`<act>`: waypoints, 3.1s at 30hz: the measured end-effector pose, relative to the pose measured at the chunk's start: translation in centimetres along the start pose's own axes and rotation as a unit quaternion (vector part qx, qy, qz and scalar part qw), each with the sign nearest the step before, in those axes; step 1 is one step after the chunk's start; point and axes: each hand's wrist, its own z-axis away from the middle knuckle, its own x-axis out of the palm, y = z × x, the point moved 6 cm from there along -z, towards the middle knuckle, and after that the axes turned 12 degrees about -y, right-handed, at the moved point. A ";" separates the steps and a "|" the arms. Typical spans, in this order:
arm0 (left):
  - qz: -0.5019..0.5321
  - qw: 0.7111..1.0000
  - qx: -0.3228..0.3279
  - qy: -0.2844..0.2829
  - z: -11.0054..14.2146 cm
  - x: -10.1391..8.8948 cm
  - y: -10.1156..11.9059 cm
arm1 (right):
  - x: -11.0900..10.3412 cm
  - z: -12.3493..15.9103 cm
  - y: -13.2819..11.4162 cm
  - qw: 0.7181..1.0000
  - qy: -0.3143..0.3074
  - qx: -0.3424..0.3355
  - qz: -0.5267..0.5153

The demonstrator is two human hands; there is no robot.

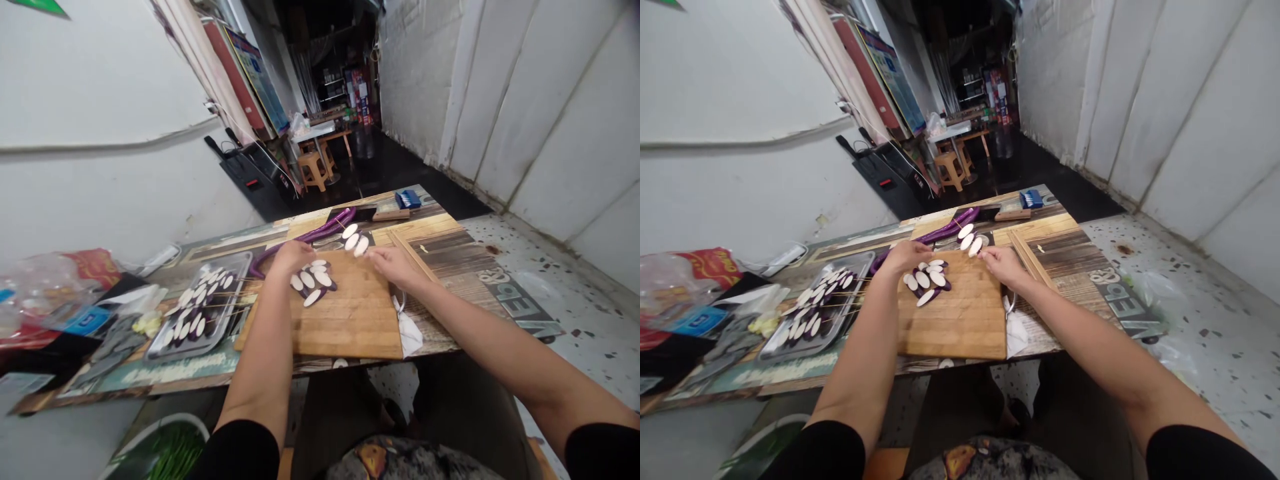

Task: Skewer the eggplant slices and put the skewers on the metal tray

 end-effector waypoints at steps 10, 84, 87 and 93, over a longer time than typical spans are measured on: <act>0.089 0.985 0.003 -0.150 -2.5 2.5 -0.8 | 0.0 0.0 0.1 0.999 -0.002 -0.001 -0.037; 0.700 0.708 0.021 0.089 -3.5 6.1 2.0 | 0.5 0.3 0.3 0.998 -0.067 0.009 -0.002; 0.695 0.713 0.031 0.088 -3.5 6.1 2.0 | 0.5 0.3 0.4 0.998 -0.065 0.015 -0.003; 0.683 0.725 0.038 0.074 -3.6 6.6 2.5 | 0.6 0.3 0.2 0.998 -0.064 0.013 -0.010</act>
